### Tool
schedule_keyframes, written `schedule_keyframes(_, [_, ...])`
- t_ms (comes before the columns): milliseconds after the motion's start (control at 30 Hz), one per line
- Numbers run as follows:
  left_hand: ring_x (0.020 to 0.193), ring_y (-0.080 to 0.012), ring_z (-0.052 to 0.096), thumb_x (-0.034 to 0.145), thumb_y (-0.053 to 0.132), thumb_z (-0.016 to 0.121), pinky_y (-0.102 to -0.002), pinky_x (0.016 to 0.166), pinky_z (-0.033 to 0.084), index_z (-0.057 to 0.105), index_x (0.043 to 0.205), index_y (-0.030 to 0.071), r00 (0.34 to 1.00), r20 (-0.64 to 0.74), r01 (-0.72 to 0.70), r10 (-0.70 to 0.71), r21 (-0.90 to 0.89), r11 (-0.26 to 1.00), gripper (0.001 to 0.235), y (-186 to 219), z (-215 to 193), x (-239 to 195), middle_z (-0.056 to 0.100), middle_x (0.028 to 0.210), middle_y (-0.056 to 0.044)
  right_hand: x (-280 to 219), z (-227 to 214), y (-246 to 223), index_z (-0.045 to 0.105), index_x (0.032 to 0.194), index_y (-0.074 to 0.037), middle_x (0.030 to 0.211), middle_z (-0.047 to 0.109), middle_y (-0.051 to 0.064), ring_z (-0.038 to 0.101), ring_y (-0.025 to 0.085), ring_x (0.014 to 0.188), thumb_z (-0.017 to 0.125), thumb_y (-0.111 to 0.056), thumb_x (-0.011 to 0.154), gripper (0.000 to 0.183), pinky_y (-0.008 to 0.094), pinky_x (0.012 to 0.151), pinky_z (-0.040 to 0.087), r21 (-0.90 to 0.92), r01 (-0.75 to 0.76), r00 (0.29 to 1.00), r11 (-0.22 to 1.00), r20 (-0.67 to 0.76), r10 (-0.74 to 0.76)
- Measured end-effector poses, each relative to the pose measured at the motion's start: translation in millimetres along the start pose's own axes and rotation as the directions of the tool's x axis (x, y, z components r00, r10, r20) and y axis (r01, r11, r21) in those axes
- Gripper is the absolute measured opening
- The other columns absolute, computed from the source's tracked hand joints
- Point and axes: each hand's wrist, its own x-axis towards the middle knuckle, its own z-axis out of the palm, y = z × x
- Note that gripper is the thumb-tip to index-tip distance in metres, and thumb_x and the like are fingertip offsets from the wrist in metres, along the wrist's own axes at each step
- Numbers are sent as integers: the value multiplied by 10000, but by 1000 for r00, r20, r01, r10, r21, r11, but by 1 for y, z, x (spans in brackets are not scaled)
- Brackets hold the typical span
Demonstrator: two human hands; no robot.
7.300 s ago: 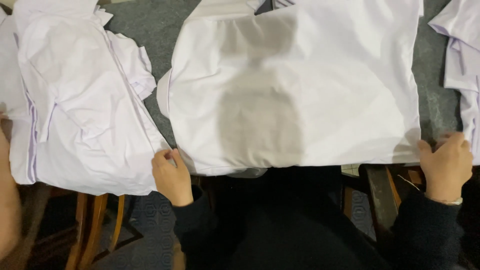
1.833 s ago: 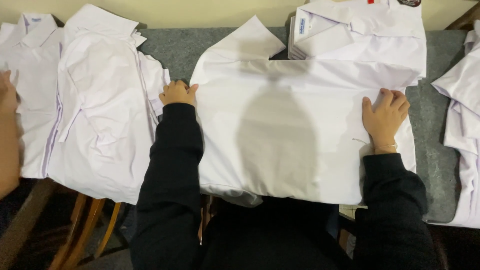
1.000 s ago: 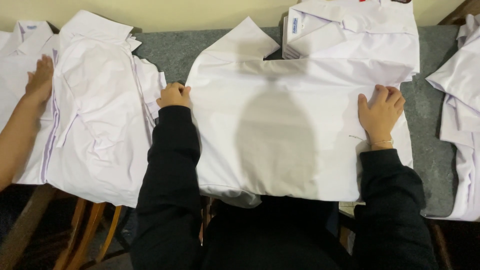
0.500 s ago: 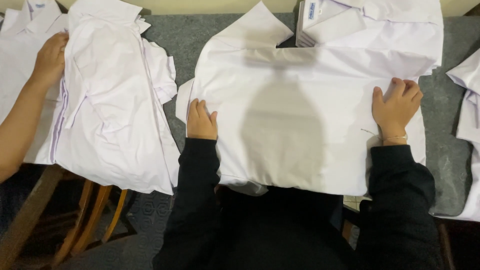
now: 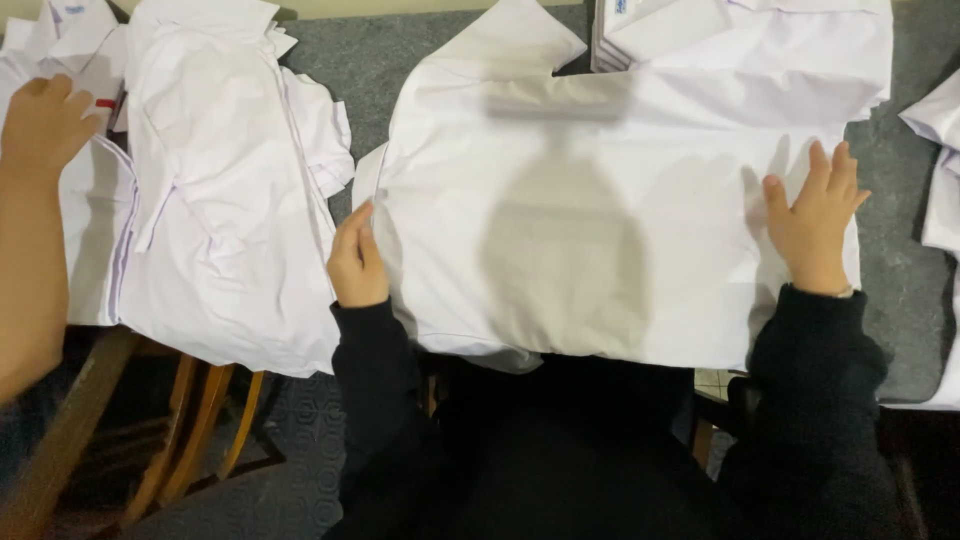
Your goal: Buttoning the top button and then performing a series of folds to neatly pack a white school uniform shirt.
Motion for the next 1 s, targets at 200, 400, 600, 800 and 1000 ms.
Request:
schedule_keyframes(200, [1530, -365, 341, 1082, 272, 480, -568, 1143, 371, 513, 1483, 52, 922, 361, -245, 136, 276, 929, 458, 12, 65, -20, 424, 1608, -112, -72, -7, -64, 299, 1601, -5, 1651, 230, 336, 210, 615, 1472, 443, -433, 1046, 715, 879, 1028, 200, -125, 106, 986, 986, 140, -88])
schedule_keyframes(400, [1558, -259, 285, 1043, 486, 477, -568, 1169, 331, 391, 1605, 200, 902, 432, -308, 24, 604, 735, 636, -4, 88, -21, 257, 1705, 34, -88, -3, -32, 343, 1625, -67, 1679, 253, 261, 226, 483, 1521, 313, -573, 1064, 756, 760, 1106, 220, -219, 6, 988, 976, 150, 28])
schedule_keyframes(600, [1277, -357, 585, 1056, 316, 514, -561, 1003, 442, 664, 1311, 89, 886, 415, -400, 206, 460, 793, 373, -9, 88, 42, 643, 1378, -82, -51, -46, -47, 249, 1606, -34, 1662, 212, 280, 176, 480, 1524, 337, -511, 1034, 750, 742, 1107, 220, -143, -85, 912, 986, 387, 135])
schedule_keyframes(800, [1518, -356, 278, 1065, 431, 478, -598, 1178, 261, 451, 1541, 90, 896, 439, -314, 68, 517, 796, 586, -26, 127, 74, 359, 1634, -132, -10, -8, -30, 273, 1603, 46, 1663, 199, 300, 163, 528, 1510, 365, -498, 1080, 760, 764, 1114, 178, -46, 34, 983, 998, 182, -25])
schedule_keyframes(1000, [1572, -289, 149, 1000, 555, 455, -554, 1232, 148, 281, 1626, 161, 842, 520, -195, -145, 544, 816, 760, -35, 126, 89, 189, 1711, -51, -6, 23, -1, 391, 1573, 40, 1638, 340, 277, 281, 468, 1498, 388, -535, 1074, 760, 683, 1133, 222, -188, 40, 998, 981, 56, -30])
